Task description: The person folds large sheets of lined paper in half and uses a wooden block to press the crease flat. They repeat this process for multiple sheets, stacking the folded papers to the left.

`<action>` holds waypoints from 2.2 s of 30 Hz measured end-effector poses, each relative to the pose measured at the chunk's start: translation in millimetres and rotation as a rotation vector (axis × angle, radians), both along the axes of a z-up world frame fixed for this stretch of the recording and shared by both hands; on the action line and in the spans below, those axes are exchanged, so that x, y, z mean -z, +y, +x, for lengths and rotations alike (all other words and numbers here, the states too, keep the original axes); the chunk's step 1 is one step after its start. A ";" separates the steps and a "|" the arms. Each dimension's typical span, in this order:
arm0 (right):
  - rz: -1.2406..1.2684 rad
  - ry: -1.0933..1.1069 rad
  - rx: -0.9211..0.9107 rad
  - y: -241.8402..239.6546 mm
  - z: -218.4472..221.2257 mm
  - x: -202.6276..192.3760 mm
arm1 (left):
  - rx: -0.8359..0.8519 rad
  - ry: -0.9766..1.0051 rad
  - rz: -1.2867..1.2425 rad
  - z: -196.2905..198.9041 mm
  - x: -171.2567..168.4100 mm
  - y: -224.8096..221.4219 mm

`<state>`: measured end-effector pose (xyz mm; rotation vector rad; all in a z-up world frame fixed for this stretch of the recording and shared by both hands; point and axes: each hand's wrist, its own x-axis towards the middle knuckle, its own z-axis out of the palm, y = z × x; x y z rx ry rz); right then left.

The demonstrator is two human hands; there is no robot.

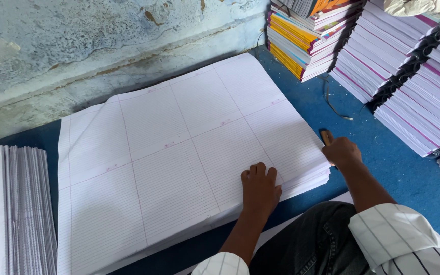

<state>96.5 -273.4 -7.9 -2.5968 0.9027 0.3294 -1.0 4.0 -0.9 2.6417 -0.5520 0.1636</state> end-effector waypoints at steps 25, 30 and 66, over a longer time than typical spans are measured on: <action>0.008 0.038 0.104 18.3 -8.9 -27.8 | 0.146 -0.140 0.176 26.4 -17.8 -69.8; 0.030 0.029 0.114 20.9 -14.0 -34.8 | 0.170 -0.097 0.168 31.5 -19.0 -75.4; 0.135 -0.042 0.232 37.6 -24.2 -61.7 | 0.033 0.178 -0.321 44.1 -8.6 -75.6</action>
